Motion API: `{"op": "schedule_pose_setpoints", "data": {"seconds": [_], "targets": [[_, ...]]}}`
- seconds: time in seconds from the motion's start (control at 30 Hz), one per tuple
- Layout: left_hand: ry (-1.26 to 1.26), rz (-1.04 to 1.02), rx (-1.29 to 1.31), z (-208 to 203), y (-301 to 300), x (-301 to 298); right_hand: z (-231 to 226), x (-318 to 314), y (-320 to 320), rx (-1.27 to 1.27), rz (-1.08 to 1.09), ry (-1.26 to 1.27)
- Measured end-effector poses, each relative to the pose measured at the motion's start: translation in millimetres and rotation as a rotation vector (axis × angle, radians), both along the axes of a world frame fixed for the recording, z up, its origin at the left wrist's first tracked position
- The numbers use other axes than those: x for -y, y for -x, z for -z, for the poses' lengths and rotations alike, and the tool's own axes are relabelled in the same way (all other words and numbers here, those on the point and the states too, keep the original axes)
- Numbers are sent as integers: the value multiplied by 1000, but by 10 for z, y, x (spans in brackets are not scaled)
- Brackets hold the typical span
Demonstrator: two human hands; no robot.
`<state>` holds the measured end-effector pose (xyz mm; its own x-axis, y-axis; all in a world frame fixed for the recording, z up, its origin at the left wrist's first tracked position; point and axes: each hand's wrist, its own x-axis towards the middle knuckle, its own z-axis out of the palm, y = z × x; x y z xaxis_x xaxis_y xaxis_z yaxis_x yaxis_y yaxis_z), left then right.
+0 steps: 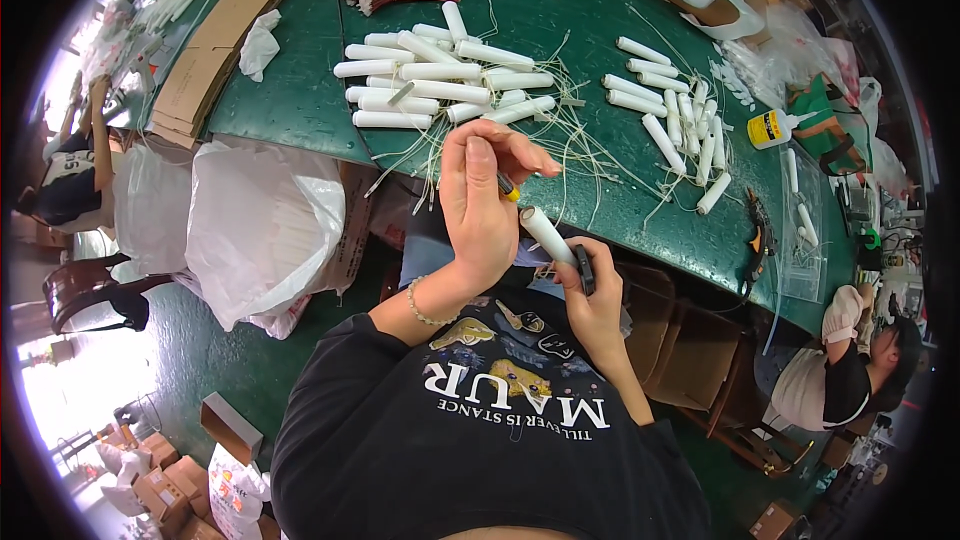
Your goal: Assembling small white cylindrical components with thin green wires at an industrial workbench.
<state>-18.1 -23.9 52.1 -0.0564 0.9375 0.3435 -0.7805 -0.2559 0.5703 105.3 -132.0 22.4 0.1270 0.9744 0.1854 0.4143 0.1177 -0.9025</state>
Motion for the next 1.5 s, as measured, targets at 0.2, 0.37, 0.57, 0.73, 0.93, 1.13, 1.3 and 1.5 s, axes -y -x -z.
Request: {"op": "schedule_pose_setpoints", "data": {"seconds": [0.2,0.37,0.57,0.73,0.93,1.13,1.3,1.5], "targets": [[-11,80,-160,101,-95,139,-37,-31,36,-22,7,-1],[24,143,-171,81,-84,232,29,-44,23,-1,73,-40],[254,395,76,35,22,229,20,-46,65,-90,102,-47],[306,453,10,29,4,273,95,-48,20,-64,100,-29],[313,554,33,78,27,284,125,-52,15,-34,104,-66],[503,618,-36,-8,14,337,160,-23,13,15,119,-106],[351,672,-102,149,30,322,124,-51,39,90,134,-189],[423,636,-42,140,15,288,65,5,-167,-208,125,-137]]}}
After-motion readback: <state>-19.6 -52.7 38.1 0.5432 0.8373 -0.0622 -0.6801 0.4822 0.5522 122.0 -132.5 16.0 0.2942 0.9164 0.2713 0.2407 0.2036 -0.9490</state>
